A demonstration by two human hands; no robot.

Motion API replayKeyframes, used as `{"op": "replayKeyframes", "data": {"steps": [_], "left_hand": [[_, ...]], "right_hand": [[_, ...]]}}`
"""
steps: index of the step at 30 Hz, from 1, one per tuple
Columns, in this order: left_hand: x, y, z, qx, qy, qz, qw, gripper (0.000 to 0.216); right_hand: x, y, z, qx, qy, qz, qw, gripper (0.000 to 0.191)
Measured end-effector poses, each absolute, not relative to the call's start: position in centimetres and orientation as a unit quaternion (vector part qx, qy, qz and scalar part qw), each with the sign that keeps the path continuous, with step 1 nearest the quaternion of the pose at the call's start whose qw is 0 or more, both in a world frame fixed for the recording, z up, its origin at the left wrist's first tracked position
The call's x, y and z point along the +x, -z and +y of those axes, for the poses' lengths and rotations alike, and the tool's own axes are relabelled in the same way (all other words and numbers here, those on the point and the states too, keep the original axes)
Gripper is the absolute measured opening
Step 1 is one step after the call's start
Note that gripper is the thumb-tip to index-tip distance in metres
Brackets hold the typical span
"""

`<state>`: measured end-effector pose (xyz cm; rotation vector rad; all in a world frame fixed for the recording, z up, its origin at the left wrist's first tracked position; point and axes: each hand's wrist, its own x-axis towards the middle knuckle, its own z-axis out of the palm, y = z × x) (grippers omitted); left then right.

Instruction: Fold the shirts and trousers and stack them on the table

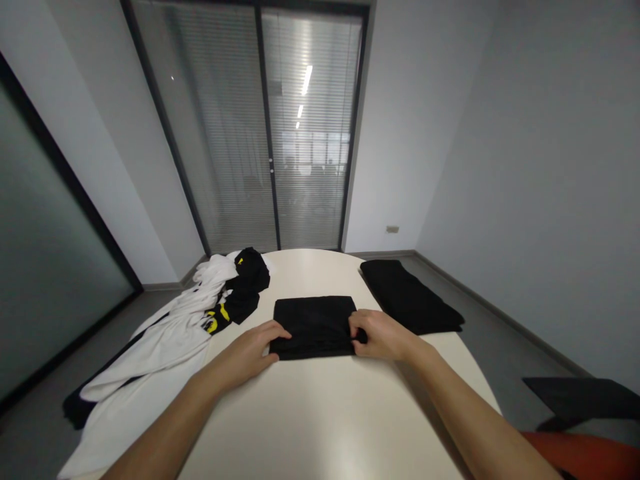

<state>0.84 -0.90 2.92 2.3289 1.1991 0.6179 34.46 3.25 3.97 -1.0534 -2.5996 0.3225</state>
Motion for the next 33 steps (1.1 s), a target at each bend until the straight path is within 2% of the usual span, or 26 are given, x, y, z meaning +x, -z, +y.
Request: {"op": "replayKeyframes", "data": {"steps": [3, 6, 8, 11, 13, 16, 18, 20, 22, 24, 29, 33], "left_hand": [[1.0, -3.4, -1.2, 0.843, -0.205, 0.452, 0.206, 0.040], [1.2, -3.9, -1.4, 0.845, -0.182, 0.474, 0.170, 0.028], [1.4, -4.1, -1.4, 0.849, -0.188, 0.472, 0.145, 0.016], [2.0, -3.9, -1.1, 0.850, -0.212, 0.471, 0.106, 0.038], [2.4, -3.3, -0.9, 0.849, -0.232, 0.470, 0.073, 0.040], [2.7, -1.8, -0.6, 0.855, -0.246, 0.454, 0.044, 0.023], [2.6, -0.6, -0.5, 0.865, -0.220, 0.447, 0.051, 0.045], [2.4, 0.2, -0.5, 0.874, -0.177, 0.446, 0.072, 0.061], [2.2, 0.4, -0.6, 0.879, -0.150, 0.445, 0.088, 0.063], [2.3, -0.3, -1.0, 0.881, -0.149, 0.441, 0.089, 0.059], [3.4, -3.4, -2.3, 0.887, -0.155, 0.427, 0.081, 0.031], [5.1, -3.9, -2.5, 0.876, -0.172, 0.446, 0.061, 0.031]], "right_hand": [[34.5, -3.9, 3.2, -0.370, -0.115, -0.909, 0.151, 0.012], [34.5, -4.2, 3.0, -0.372, -0.119, -0.908, 0.153, 0.006], [34.2, -4.6, 2.7, -0.368, -0.117, -0.906, 0.174, 0.016], [33.4, -4.5, 2.6, -0.361, -0.103, -0.899, 0.226, 0.025], [32.8, -3.9, 2.5, -0.357, -0.095, -0.897, 0.243, 0.031], [32.3, -2.3, 2.4, -0.358, -0.096, -0.908, 0.193, 0.049], [32.1, -1.4, 2.4, -0.373, -0.106, -0.911, 0.137, 0.055], [32.1, -1.1, 2.3, -0.388, -0.122, -0.909, 0.095, 0.055], [32.3, -1.4, 2.3, -0.393, -0.137, -0.906, 0.073, 0.054], [32.4, -2.2, 2.2, -0.391, -0.145, -0.906, 0.073, 0.051], [32.6, -4.4, 1.9, -0.368, -0.137, -0.911, 0.123, 0.035], [31.6, -5.4, 1.2, -0.408, -0.099, -0.900, 0.117, 0.037]]}}
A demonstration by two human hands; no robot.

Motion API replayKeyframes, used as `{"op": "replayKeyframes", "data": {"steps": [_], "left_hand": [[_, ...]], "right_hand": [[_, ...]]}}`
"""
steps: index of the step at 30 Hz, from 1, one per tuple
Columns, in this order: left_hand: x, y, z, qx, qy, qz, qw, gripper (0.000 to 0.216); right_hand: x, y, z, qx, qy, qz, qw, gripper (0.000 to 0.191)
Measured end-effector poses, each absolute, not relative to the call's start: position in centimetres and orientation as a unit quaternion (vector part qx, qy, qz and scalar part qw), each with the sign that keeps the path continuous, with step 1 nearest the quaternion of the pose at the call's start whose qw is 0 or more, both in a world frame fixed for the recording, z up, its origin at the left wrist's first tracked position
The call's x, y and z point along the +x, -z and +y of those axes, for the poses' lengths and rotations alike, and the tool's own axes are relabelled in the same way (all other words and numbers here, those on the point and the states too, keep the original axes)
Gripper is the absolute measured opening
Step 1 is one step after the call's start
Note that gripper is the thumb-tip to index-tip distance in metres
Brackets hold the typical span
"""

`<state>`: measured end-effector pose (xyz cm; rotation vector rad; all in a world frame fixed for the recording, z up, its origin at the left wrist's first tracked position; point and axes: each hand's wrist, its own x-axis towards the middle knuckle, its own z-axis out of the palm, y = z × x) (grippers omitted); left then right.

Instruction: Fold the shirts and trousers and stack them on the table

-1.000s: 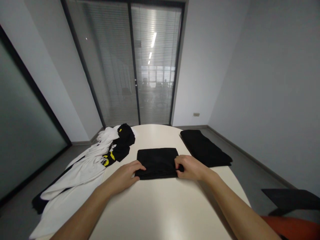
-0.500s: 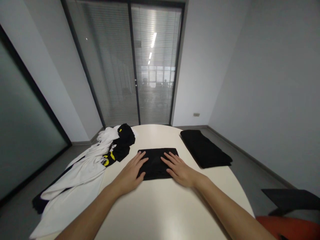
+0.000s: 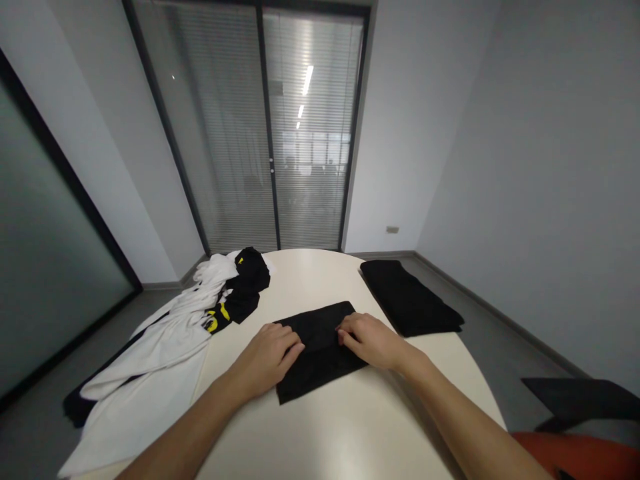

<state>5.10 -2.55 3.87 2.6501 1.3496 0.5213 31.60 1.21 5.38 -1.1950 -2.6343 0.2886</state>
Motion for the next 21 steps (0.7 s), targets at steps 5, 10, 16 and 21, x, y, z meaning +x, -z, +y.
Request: {"op": "replayKeyframes", "data": {"steps": [5, 10, 16, 21], "left_hand": [[6.5, -2.2, -2.6, 0.874, -0.197, 0.444, 0.027, 0.013], [6.2, -0.3, -2.4, 0.898, -0.156, 0.409, 0.048, 0.064], [6.0, -0.6, -2.5, 0.885, -0.102, 0.450, 0.067, 0.065], [6.4, -1.1, -3.1, 0.857, -0.087, 0.506, 0.038, 0.063]], "right_hand": [[29.4, -5.0, 0.3, -0.451, -0.042, -0.872, 0.185, 0.034], [28.5, -2.4, 0.8, -0.402, -0.058, -0.894, 0.190, 0.052], [29.5, -1.2, 1.2, -0.450, -0.083, -0.880, 0.131, 0.062], [29.5, -3.2, 0.1, -0.356, -0.098, -0.921, 0.125, 0.056]]}}
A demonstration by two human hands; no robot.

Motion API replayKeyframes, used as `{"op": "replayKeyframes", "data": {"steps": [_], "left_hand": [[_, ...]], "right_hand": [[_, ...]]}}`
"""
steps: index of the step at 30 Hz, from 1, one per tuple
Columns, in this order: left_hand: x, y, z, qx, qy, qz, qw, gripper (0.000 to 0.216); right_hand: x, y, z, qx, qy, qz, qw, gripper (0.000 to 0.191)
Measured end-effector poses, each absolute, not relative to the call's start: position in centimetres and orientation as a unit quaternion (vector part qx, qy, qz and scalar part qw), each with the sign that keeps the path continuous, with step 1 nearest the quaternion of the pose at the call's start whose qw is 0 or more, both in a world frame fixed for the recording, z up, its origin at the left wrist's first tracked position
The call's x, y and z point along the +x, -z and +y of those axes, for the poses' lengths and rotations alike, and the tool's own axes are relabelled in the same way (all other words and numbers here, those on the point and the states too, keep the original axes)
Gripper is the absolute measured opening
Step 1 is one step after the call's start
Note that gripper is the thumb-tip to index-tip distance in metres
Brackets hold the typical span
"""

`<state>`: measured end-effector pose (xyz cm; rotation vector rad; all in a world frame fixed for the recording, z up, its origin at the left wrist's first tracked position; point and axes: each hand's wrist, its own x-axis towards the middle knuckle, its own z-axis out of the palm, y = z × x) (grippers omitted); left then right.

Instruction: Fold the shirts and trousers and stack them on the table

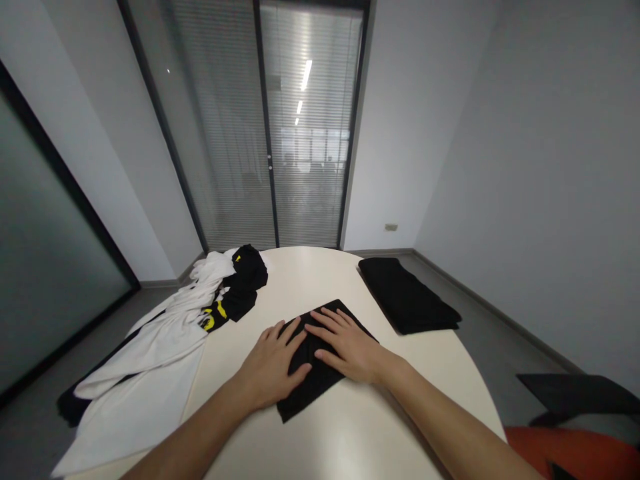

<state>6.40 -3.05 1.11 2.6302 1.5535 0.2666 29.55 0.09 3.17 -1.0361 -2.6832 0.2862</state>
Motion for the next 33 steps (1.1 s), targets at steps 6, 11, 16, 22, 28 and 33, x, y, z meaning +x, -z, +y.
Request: {"op": "replayKeyframes", "data": {"steps": [6, 11, 16, 22, 28, 33], "left_hand": [[6.5, -0.8, -3.9, 0.809, -0.140, 0.571, 0.009, 0.066], [6.6, -1.4, -4.5, 0.850, -0.169, 0.498, 0.027, 0.060], [6.7, -1.7, -4.6, 0.915, -0.115, 0.381, 0.070, 0.067], [7.2, -1.6, -5.0, 0.925, -0.096, 0.357, 0.090, 0.071], [9.1, -0.2, -5.3, 0.867, -0.151, 0.470, 0.066, 0.065], [9.1, -0.3, -5.1, 0.861, -0.175, 0.469, 0.090, 0.060]], "right_hand": [[30.2, -3.4, 0.7, -0.375, -0.120, -0.911, 0.122, 0.042], [32.3, -2.8, 2.4, -0.420, -0.148, -0.885, 0.134, 0.047], [33.0, -2.3, 3.0, -0.423, -0.203, -0.867, 0.169, 0.046], [32.5, -1.7, 2.6, -0.506, -0.125, -0.838, 0.163, 0.044], [31.3, -2.2, 2.0, -0.569, -0.086, -0.803, 0.158, 0.052], [30.8, -1.7, 2.1, -0.558, -0.118, -0.801, 0.182, 0.050]]}}
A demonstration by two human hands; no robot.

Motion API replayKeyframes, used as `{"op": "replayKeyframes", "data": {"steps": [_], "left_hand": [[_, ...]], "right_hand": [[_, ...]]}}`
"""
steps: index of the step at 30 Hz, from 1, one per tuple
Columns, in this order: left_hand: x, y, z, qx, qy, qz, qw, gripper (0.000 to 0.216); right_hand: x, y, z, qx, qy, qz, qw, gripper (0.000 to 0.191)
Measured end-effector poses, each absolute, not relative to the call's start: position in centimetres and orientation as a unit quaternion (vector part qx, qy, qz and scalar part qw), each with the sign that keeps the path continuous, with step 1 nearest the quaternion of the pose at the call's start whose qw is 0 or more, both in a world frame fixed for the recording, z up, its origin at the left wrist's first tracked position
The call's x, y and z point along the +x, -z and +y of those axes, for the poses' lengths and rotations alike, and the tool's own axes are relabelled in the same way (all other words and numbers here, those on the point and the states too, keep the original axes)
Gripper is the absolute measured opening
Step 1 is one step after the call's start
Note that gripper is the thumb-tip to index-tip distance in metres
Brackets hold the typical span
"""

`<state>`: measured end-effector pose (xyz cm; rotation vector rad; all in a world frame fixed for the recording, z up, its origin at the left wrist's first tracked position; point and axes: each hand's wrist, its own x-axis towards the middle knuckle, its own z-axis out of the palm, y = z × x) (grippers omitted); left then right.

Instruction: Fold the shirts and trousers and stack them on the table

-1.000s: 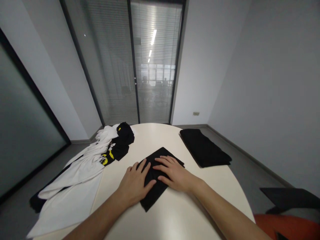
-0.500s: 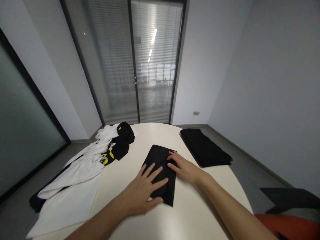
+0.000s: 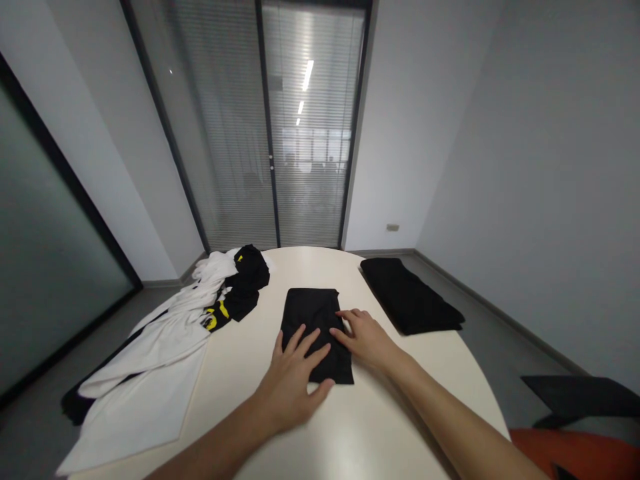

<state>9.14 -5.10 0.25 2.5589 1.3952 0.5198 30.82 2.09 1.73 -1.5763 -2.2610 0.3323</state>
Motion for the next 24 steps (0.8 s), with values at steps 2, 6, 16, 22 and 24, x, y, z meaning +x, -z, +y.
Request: {"op": "replayKeyframes", "data": {"steps": [2, 6, 16, 22, 24], "left_hand": [[8.9, -0.3, -4.9, 0.862, -0.180, 0.463, 0.099, 0.054], [8.8, -0.2, -4.6, 0.857, -0.195, 0.465, 0.107, 0.044], [9.1, -1.3, -5.4, 0.887, -0.198, 0.360, 0.212, 0.049], [8.2, -1.4, -4.8, 0.872, -0.261, 0.351, 0.220, 0.036], [7.9, -1.4, -4.5, 0.869, -0.255, 0.376, 0.194, 0.040]], "right_hand": [[30.8, -1.1, 2.4, -0.550, -0.145, -0.795, 0.213, 0.048], [30.7, 0.5, 3.2, -0.503, -0.292, -0.748, 0.319, 0.051], [31.0, 0.9, 4.7, -0.536, -0.466, -0.579, 0.401, 0.052], [32.7, 0.3, 5.1, -0.570, -0.393, -0.641, 0.331, 0.047], [33.6, 0.1, 5.4, -0.565, -0.338, -0.686, 0.309, 0.040]]}}
